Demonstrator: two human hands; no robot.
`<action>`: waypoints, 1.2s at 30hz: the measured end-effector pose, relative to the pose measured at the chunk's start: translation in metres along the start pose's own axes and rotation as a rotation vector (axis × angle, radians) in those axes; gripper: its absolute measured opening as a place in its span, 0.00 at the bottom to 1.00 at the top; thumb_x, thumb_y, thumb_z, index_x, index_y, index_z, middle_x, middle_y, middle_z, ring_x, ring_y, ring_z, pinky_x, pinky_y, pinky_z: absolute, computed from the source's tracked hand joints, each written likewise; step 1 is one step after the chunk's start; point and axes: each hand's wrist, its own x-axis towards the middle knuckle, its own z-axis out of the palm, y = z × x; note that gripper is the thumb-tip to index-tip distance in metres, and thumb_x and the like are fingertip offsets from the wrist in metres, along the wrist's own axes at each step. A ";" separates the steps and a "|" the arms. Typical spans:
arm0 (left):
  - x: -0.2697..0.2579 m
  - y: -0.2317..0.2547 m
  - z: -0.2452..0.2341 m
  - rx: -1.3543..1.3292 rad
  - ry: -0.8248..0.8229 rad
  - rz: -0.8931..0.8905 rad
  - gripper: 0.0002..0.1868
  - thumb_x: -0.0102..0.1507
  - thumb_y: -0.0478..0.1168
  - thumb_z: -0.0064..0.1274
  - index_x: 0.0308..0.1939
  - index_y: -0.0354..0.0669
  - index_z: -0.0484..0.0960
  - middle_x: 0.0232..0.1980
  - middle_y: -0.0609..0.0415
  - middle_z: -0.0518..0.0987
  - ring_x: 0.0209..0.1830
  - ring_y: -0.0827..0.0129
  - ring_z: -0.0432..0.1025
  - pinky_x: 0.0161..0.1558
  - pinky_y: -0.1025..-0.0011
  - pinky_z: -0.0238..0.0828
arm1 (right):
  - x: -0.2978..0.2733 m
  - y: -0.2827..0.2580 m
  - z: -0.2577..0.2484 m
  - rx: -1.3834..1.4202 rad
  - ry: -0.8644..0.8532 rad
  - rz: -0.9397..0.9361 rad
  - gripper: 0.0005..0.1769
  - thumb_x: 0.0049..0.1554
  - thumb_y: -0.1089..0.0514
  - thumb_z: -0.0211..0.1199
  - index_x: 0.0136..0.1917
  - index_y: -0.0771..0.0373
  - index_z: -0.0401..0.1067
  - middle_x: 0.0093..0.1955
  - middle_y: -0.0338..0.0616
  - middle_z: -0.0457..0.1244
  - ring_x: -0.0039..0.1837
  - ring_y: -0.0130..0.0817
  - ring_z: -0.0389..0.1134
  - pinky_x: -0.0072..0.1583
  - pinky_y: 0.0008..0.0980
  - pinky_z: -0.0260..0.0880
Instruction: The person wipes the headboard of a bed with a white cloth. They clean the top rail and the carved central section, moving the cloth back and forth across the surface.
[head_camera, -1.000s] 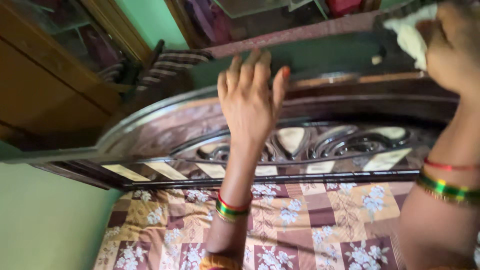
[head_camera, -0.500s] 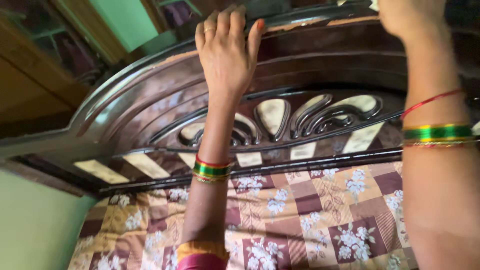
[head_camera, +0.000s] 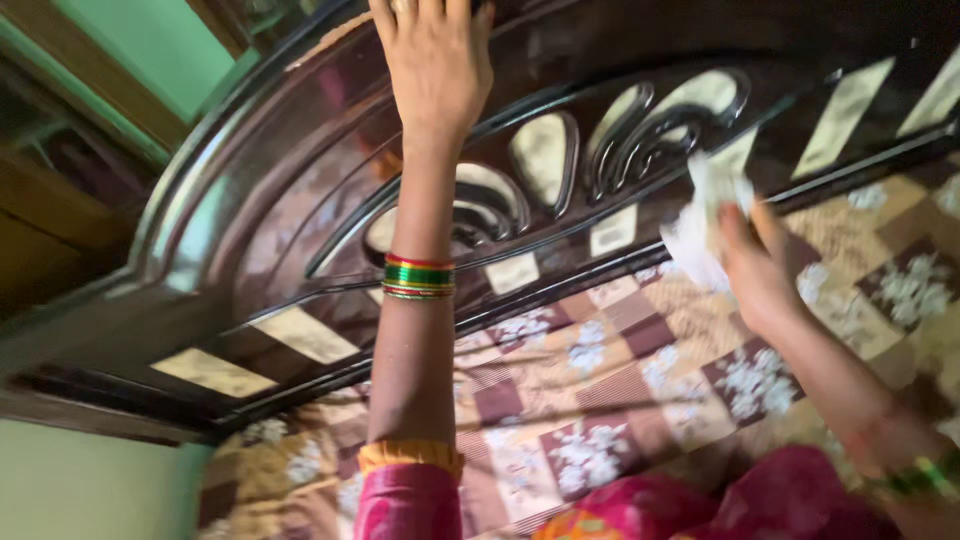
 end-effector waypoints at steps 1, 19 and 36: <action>-0.009 -0.004 0.003 0.009 0.053 0.054 0.24 0.72 0.51 0.52 0.67 0.45 0.69 0.69 0.45 0.68 0.72 0.45 0.59 0.74 0.41 0.46 | -0.026 0.031 -0.017 0.092 0.056 0.127 0.20 0.68 0.49 0.59 0.67 0.61 0.68 0.53 0.27 0.67 0.53 0.18 0.67 0.51 0.23 0.69; -0.205 -0.129 0.117 0.075 0.233 0.191 0.34 0.66 0.69 0.51 0.59 0.45 0.80 0.64 0.49 0.69 0.71 0.47 0.59 0.69 0.25 0.41 | 0.108 -0.092 0.141 -0.852 0.350 -0.930 0.09 0.64 0.71 0.59 0.58 0.68 0.73 0.53 0.54 0.68 0.56 0.49 0.70 0.58 0.45 0.68; -0.201 -0.124 0.096 -0.105 0.272 0.241 0.35 0.65 0.66 0.58 0.60 0.41 0.76 0.59 0.48 0.73 0.56 0.52 0.67 0.58 0.52 0.63 | 0.044 -0.073 0.286 -0.792 0.028 -1.273 0.18 0.55 0.72 0.61 0.59 0.65 0.73 0.60 0.54 0.64 0.65 0.56 0.68 0.65 0.48 0.73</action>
